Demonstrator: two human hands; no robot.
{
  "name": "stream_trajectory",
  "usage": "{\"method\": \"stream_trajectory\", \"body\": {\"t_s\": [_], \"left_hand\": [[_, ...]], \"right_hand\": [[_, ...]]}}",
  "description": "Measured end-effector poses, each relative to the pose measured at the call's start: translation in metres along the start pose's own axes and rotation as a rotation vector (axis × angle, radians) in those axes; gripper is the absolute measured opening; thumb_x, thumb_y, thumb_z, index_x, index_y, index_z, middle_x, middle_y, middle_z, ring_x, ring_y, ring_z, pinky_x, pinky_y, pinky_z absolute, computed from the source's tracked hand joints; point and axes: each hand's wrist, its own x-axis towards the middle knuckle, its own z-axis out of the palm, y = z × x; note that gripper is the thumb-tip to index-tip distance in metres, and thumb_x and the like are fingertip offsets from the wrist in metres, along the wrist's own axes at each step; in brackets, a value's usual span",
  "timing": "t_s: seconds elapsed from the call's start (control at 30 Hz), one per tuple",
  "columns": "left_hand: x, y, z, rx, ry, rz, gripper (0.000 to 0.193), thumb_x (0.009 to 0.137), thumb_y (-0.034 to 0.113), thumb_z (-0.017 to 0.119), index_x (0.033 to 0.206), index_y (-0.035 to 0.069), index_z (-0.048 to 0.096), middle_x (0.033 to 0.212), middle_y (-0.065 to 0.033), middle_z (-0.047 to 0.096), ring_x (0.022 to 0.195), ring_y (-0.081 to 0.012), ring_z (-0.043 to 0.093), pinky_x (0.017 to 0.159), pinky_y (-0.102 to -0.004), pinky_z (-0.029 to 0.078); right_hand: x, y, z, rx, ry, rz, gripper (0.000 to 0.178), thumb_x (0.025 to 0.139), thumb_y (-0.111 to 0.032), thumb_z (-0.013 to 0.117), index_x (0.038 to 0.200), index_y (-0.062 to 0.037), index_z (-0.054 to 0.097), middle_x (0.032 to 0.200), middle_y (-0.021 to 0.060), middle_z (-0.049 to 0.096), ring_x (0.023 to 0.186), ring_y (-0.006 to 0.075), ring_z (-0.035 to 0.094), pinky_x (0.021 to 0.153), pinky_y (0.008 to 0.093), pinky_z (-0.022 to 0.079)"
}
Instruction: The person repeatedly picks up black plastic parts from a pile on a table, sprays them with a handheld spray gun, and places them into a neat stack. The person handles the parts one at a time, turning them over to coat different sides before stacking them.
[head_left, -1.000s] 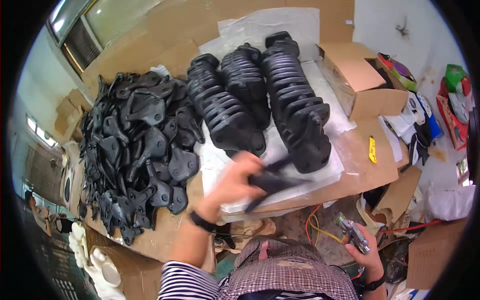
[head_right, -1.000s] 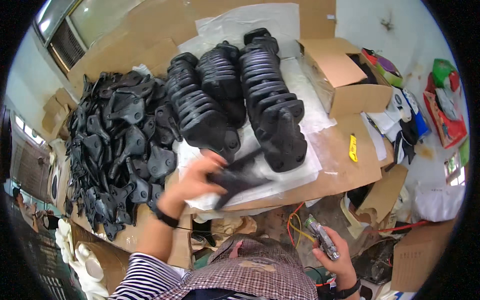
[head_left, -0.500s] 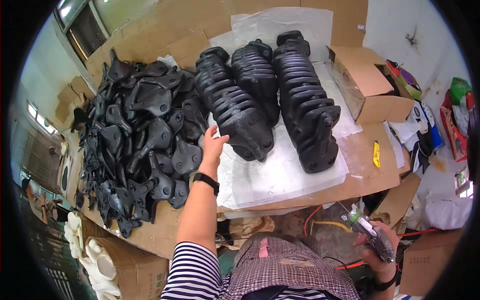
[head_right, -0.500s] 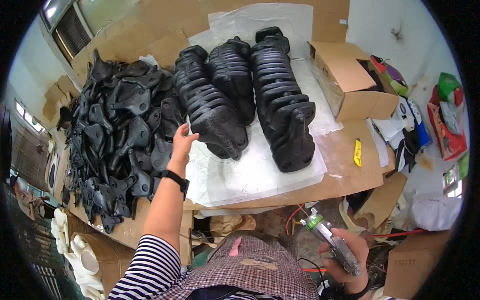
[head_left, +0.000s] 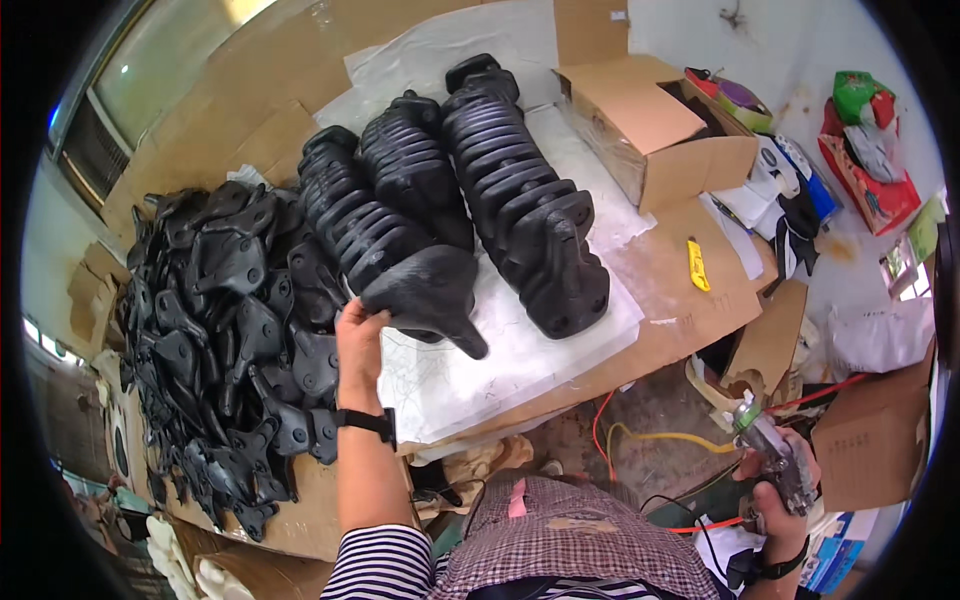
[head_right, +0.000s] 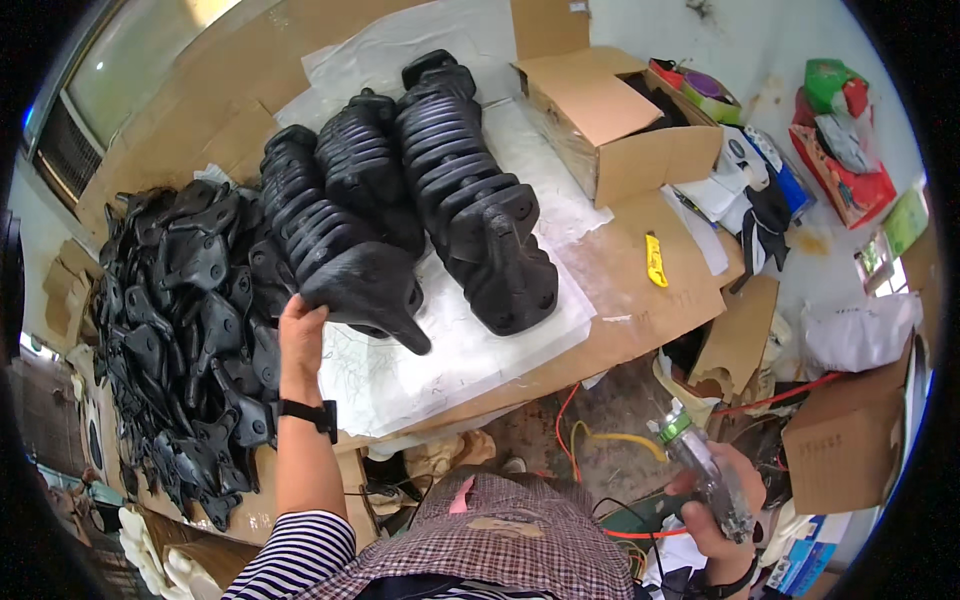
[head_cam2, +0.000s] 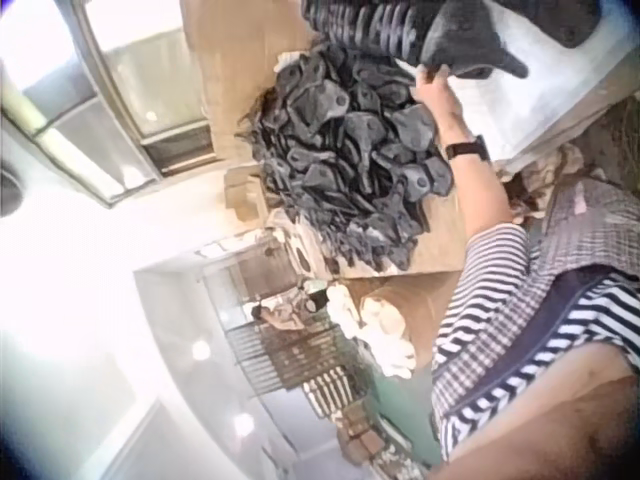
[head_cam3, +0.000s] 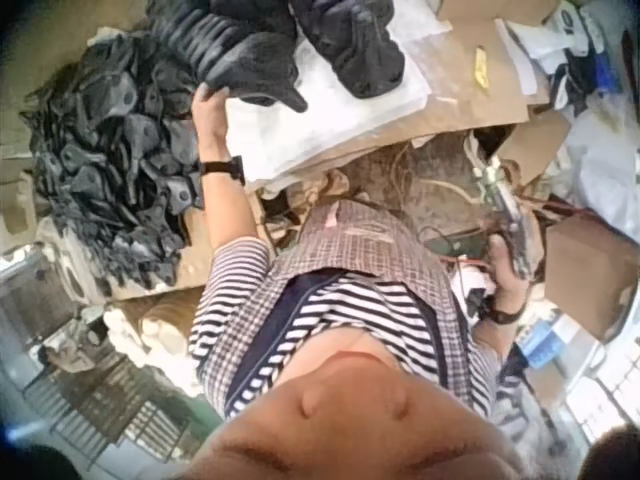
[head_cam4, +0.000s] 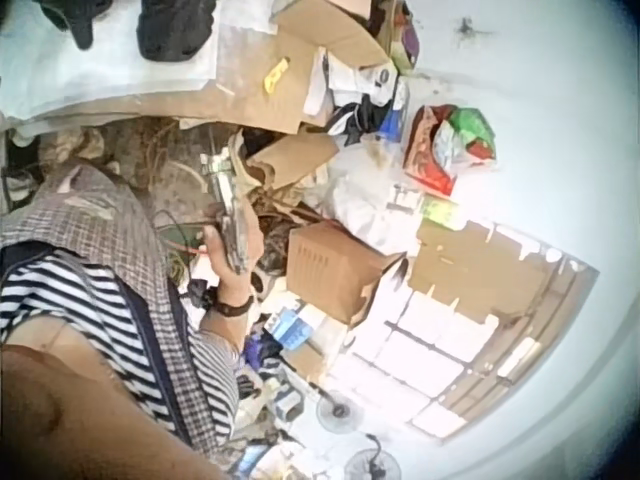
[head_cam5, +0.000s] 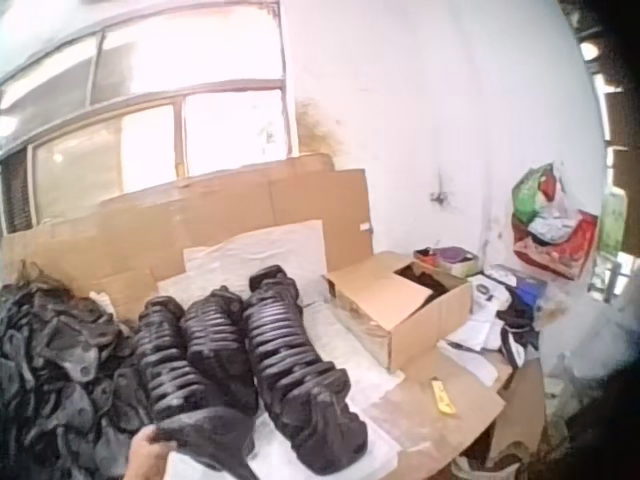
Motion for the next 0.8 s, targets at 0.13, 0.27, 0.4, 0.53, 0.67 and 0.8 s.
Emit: {"method": "stream_trajectory", "body": {"t_s": [0.13, 0.27, 0.4, 0.53, 0.67, 0.8], "left_hand": [[0.012, -0.062, 0.056, 0.1, -0.215, -0.169, 0.028, 0.073, -0.008, 0.062, 0.099, 0.001, 0.064, 0.094, -0.0042, 0.066, 0.086, -0.0128, 0.06, 0.081, -0.0258, 0.047], [-0.011, -0.131, 0.166, 0.085, -0.363, -0.272, 0.035, 0.07, -0.005, 0.066, 0.105, 0.0, 0.063, 0.101, -0.005, 0.065, 0.094, -0.0156, 0.059, 0.087, -0.0282, 0.044], [-0.004, -0.173, 0.183, 0.71, -0.203, 0.186, 0.04, 0.066, -0.002, 0.069, 0.105, 0.001, 0.062, 0.098, -0.0056, 0.064, 0.092, -0.0171, 0.058, 0.087, -0.0296, 0.045], [-0.019, -0.138, 0.199, 0.369, -0.342, -0.246, 0.039, 0.063, -0.004, 0.071, 0.1, -0.001, 0.062, 0.094, -0.0061, 0.064, 0.086, -0.0171, 0.06, 0.08, -0.0296, 0.048], [-0.048, -0.086, 0.168, 0.398, -0.381, -0.095, 0.041, 0.062, -0.006, 0.07, 0.101, -0.001, 0.06, 0.093, -0.0056, 0.064, 0.084, -0.0157, 0.061, 0.076, -0.0292, 0.049], [-0.045, -0.048, 0.096, 0.158, -0.237, -0.099, 0.04, 0.06, -0.006, 0.066, 0.099, 0.001, 0.059, 0.091, -0.0044, 0.065, 0.085, -0.0145, 0.062, 0.08, -0.0283, 0.049]], "right_hand": [[-0.007, 0.021, 0.003, -0.197, -0.061, 0.15, 0.053, 0.076, -0.017, 0.071, 0.122, 0.0034, 0.053, 0.079, 0.0079, 0.067, 0.073, 0.0148, 0.065, 0.069, 0.03, 0.052], [-0.022, 0.044, 0.001, -0.13, -0.029, 0.259, 0.056, 0.075, -0.019, 0.073, 0.122, 0.0039, 0.052, 0.083, 0.0087, 0.067, 0.077, 0.0152, 0.066, 0.071, 0.0296, 0.052], [-0.023, 0.035, 0.002, -0.028, -0.053, 0.243, 0.058, 0.077, -0.021, 0.073, 0.124, 0.0029, 0.051, 0.088, 0.0089, 0.066, 0.081, 0.0167, 0.066, 0.075, 0.031, 0.053], [-0.024, 0.045, -0.001, -0.04, -0.129, 0.294, 0.055, 0.077, -0.018, 0.073, 0.124, 0.0017, 0.052, 0.087, 0.0066, 0.065, 0.078, 0.0142, 0.064, 0.072, 0.0287, 0.051], [-0.013, 0.044, -0.001, -0.068, -0.143, 0.305, 0.053, 0.076, -0.016, 0.073, 0.123, 0.0008, 0.053, 0.084, 0.0049, 0.065, 0.074, 0.0124, 0.063, 0.069, 0.0277, 0.05], [0.0, 0.018, -0.005, -0.149, -0.04, -0.063, 0.057, 0.075, -0.024, 0.075, 0.122, 0.0007, 0.054, 0.079, 0.0069, 0.068, 0.073, 0.0164, 0.067, 0.067, 0.0285, 0.052]]}}
